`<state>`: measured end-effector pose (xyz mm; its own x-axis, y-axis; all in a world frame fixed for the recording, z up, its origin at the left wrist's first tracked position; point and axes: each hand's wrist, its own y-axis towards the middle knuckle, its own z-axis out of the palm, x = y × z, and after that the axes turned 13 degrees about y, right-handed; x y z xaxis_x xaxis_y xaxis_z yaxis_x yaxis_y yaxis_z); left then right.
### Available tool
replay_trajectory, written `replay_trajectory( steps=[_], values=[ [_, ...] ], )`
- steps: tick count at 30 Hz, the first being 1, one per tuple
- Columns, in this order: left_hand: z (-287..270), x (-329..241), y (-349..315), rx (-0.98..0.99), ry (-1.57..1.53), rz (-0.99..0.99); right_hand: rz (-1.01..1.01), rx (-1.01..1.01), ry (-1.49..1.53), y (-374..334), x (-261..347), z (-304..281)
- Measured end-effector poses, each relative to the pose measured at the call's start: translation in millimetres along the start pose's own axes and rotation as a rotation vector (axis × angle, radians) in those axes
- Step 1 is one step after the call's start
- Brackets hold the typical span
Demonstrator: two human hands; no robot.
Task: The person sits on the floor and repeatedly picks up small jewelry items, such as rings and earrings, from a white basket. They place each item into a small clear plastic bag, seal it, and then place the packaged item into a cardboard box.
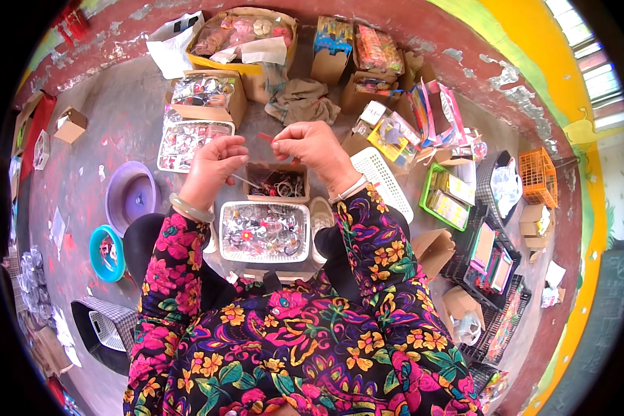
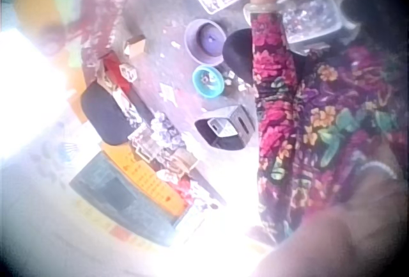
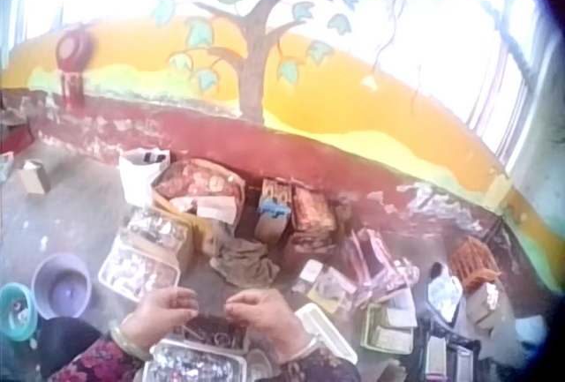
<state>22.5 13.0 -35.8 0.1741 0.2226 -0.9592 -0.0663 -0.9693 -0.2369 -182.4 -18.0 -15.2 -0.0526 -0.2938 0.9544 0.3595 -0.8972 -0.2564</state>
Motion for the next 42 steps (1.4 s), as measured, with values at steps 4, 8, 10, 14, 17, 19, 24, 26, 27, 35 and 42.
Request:
replay_trajectory(
  steps=[4, 8, 10, 14, 17, 19, 24, 26, 27, 35, 42],
  values=[
    [6.3, 0.7, 1.5, 0.034, 0.051, 0.177, -0.080, 0.063, -0.134, -1.8, -3.3, 5.2],
    [2.5, 4.2, 3.2, 0.203, -0.037, 0.074, -0.088, 0.105, -0.092, -8.7, 4.5, 15.2],
    [7.3, 5.1, 4.1, 0.155, -0.147, 0.032, -0.089, 0.058, -0.054, -6.3, 2.3, 10.9],
    [5.3, 3.7, 3.4, 0.148, -0.381, -0.008, 0.007, 0.054, 0.068, -8.4, 1.8, 9.2],
    [3.1, 2.6, 2.0, 0.165, -0.464, -0.042, -0.032, 0.111, 0.110, -6.7, -1.8, 12.7],
    [1.8, 2.9, 2.0, 0.175, -0.467, -0.054, -0.026, 0.126, 0.078, -4.3, -4.0, 11.5],
    [2.9, -0.5, -0.5, 0.172, -0.495, -0.065, -0.009, 0.078, 0.077, -4.0, -3.7, 13.3],
    [4.3, -1.3, -0.4, 0.154, -0.451, -0.054, -0.021, 0.077, 0.115, -3.5, -6.1, 13.9],
    [4.9, -0.5, 0.3, 0.142, -0.403, -0.039, -0.066, 0.053, 0.077, -5.1, -2.7, 17.2],
    [18.4, 9.9, 1.9, 0.201, -0.148, 0.042, -0.155, 0.010, -0.190, -9.1, 6.1, 17.8],
    [16.3, 15.0, 5.2, 0.276, -0.147, 0.034, -0.272, 0.018, -0.325, -1.7, -11.9, 9.3]
  ],
)
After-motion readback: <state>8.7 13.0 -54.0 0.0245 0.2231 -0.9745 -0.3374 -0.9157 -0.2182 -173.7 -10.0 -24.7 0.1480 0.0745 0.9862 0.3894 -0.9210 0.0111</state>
